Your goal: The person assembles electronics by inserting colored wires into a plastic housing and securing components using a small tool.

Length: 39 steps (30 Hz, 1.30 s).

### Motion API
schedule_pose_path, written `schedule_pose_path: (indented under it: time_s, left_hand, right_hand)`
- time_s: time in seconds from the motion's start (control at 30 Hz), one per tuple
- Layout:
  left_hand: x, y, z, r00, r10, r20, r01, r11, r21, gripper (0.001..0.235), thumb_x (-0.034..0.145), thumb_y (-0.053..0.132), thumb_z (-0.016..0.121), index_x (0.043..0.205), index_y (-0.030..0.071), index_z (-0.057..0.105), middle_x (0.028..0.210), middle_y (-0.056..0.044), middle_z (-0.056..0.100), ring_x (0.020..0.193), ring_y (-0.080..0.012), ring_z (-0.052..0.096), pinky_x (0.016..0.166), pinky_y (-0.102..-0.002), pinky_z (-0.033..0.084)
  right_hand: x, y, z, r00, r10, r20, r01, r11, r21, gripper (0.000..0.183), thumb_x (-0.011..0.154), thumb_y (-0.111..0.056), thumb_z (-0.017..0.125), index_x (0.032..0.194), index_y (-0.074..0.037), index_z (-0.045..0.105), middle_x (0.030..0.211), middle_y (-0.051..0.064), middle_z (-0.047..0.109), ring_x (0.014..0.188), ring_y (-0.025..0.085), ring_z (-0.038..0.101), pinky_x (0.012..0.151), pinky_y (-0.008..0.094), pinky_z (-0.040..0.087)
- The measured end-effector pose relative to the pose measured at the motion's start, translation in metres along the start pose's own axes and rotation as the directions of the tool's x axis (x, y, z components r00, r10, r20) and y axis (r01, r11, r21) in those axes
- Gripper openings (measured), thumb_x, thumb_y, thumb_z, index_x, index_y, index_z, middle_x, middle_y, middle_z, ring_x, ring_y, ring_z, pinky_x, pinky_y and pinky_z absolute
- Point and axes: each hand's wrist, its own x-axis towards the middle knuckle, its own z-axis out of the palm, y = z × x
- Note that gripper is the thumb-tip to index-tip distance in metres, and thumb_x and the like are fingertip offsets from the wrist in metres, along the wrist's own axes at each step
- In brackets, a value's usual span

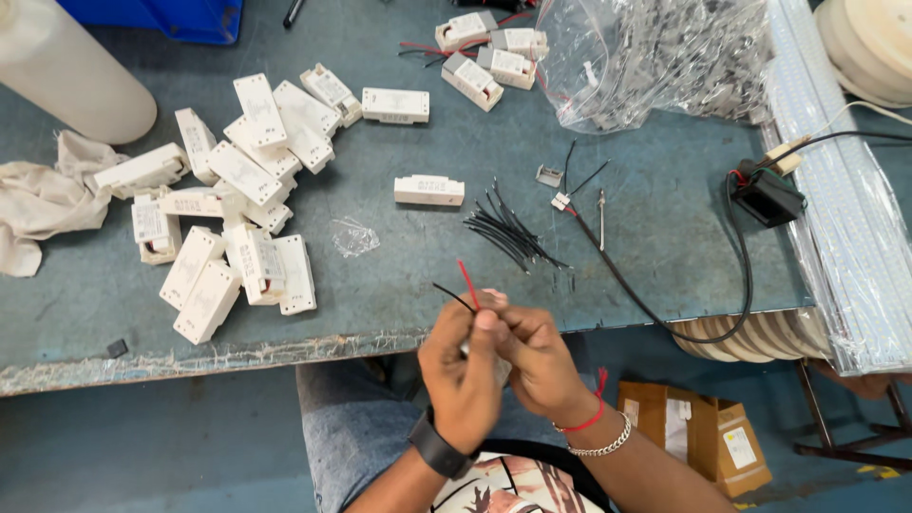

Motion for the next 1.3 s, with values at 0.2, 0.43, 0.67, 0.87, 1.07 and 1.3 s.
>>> schedule_pose_path:
  time_s: [0.2, 0.43, 0.67, 0.87, 1.07, 1.3]
  left_hand:
    - [0.041, -0.040, -0.023, 0.963, -0.244, -0.118, 0.234, 0.968, -0.090, 0.030, 0.104, 0.019, 0.058, 0.126, 0.000, 0.066, 0.115, -0.013, 0.077, 0.100, -0.0151, 0.066, 0.088, -0.031, 0.051]
    - [0.060, -0.072, -0.058, 0.988, 0.007, -0.152, 0.044, 0.943, 0.329, 0.045, 0.099, 0.018, 0.062, 0.140, 0.001, 0.055, 0.118, -0.015, 0.073, 0.108, -0.0218, 0.070, 0.095, -0.036, 0.053]
    - [0.051, -0.098, -0.067, 0.984, 0.155, -0.092, -0.084, 0.845, 0.528, 0.033, 0.093, 0.012, 0.069, 0.124, 0.002, 0.064, 0.099, -0.012, 0.073, 0.090, -0.0246, 0.073, 0.083, -0.037, 0.057]
    - [0.050, -0.096, -0.068, 0.977, 0.202, -0.064, -0.133, 0.820, 0.556, 0.032, 0.091, 0.012, 0.069, 0.122, 0.001, 0.065, 0.100, -0.013, 0.073, 0.090, -0.0238, 0.073, 0.083, -0.036, 0.057]
    - [0.050, -0.091, -0.069, 0.980, 0.169, -0.109, -0.092, 0.856, 0.508, 0.034, 0.092, 0.012, 0.071, 0.123, 0.001, 0.064, 0.103, -0.014, 0.072, 0.094, -0.0260, 0.073, 0.087, -0.037, 0.056]
    - [0.052, -0.061, -0.072, 0.969, 0.164, 0.185, -0.241, 0.791, 0.563, 0.056, 0.079, 0.020, 0.081, 0.129, 0.002, 0.062, 0.114, -0.016, 0.070, 0.107, -0.0325, 0.065, 0.094, -0.042, 0.049]
  right_hand:
    - [0.016, -0.004, 0.009, 0.980, 0.182, 0.079, -0.149, 0.937, -0.316, 0.072, 0.086, -0.014, 0.076, 0.147, -0.005, 0.040, 0.131, 0.000, 0.061, 0.119, 0.009, 0.057, 0.102, 0.027, 0.049]
    - [0.096, -0.035, -0.060, 0.990, 0.030, -0.135, -0.126, 0.590, -0.797, 0.054, 0.083, -0.014, 0.082, 0.133, -0.007, 0.063, 0.094, 0.002, 0.070, 0.071, 0.008, 0.060, 0.062, 0.027, 0.052]
    - [0.267, -0.105, -0.122, 0.819, -0.533, 0.213, 0.194, -0.092, -0.977, 0.065, 0.083, -0.024, 0.088, 0.135, 0.000, 0.058, 0.119, 0.017, 0.065, 0.108, 0.030, 0.062, 0.093, 0.042, 0.051]
    - [0.242, -0.031, -0.069, 0.899, -0.222, 0.378, 0.381, -0.028, -0.924, 0.063, 0.075, -0.033, 0.089, 0.126, -0.004, 0.065, 0.124, 0.020, 0.067, 0.115, 0.039, 0.063, 0.098, 0.050, 0.047]
    - [0.176, -0.018, -0.032, 0.940, -0.279, 0.194, 0.253, 0.192, -0.948, 0.037, 0.083, -0.011, 0.078, 0.116, -0.007, 0.063, 0.117, 0.013, 0.074, 0.112, 0.030, 0.072, 0.094, 0.038, 0.056]
    - [0.066, -0.014, -0.033, 0.953, -0.250, 0.172, 0.280, 0.510, -0.813, 0.035, 0.077, -0.001, 0.082, 0.100, -0.004, 0.056, 0.126, 0.014, 0.070, 0.114, 0.026, 0.071, 0.092, 0.034, 0.058]
